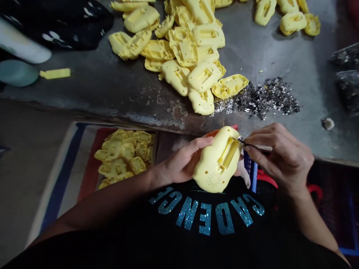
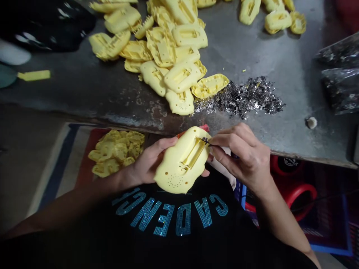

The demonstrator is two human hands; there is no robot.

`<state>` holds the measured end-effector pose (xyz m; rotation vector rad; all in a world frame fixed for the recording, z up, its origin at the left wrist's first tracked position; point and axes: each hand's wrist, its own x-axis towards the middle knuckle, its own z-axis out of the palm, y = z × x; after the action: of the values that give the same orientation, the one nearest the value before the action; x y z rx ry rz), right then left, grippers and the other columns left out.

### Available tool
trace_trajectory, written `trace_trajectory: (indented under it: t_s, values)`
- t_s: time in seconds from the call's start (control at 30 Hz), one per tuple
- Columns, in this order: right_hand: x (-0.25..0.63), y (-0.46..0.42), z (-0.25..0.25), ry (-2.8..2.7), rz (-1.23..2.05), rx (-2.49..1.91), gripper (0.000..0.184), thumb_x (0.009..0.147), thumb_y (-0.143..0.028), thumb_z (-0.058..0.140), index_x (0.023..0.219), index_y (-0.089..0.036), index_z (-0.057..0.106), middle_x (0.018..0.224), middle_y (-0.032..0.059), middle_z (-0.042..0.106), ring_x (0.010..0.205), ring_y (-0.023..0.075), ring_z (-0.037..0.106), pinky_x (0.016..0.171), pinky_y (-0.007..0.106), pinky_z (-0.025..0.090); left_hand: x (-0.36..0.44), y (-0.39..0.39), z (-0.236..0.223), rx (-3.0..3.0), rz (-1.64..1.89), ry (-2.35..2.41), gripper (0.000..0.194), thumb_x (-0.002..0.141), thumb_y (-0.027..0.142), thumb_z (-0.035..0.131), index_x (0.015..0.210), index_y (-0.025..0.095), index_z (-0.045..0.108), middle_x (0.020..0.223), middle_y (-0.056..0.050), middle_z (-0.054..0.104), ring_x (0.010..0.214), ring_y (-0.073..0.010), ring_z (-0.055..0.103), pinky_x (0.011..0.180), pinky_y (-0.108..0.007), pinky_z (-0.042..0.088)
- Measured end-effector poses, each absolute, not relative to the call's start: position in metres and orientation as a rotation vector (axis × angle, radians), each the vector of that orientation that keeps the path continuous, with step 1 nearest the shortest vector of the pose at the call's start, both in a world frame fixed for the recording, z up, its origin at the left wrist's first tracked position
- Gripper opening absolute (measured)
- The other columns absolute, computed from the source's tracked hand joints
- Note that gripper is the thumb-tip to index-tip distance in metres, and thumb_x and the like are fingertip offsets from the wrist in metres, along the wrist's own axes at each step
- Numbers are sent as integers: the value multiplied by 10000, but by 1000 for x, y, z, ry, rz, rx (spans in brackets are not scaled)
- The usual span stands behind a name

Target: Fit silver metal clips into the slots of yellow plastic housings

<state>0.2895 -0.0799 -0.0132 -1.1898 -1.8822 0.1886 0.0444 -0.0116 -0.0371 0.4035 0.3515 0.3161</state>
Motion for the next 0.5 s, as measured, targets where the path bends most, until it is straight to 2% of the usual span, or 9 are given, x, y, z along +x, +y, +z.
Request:
trace_trajectory:
  t_s: [0.1,0.2,0.3,0.5]
  values:
    - [292,-80,-16,-1915,158,-1198,280,1006,-199,848,1219,-378,821,1056,21,879,881,264,829,796,472,675,45,-13,-37,411,288,344,973,981,571,820,1809,244,426,1452,-167,828,1207,-409,853,923,-457,694]
    - [295,-82,-17,-1962,117,-1204,273,1010,-222,845,1218,-397,827,1075,14,887,877,263,832,799,482,672,46,-15,-38,416,265,332,966,994,591,808,1809,245,421,1416,-170,844,1250,-412,839,991,-486,691]
    - [297,-84,-15,-2009,85,-1188,309,1009,-236,850,1261,-413,819,1093,12,888,884,266,826,799,495,666,47,-17,-40,411,265,315,945,1007,607,801,1800,249,434,1383,-175,854,1263,-408,836,1009,-491,688]
    - [297,-90,-12,-2096,-70,-1193,429,1014,-169,829,1374,-394,768,1112,21,881,883,255,793,760,460,647,47,-17,-40,422,233,327,930,1019,615,799,1795,238,450,1410,-170,846,1105,-365,878,987,-470,689]
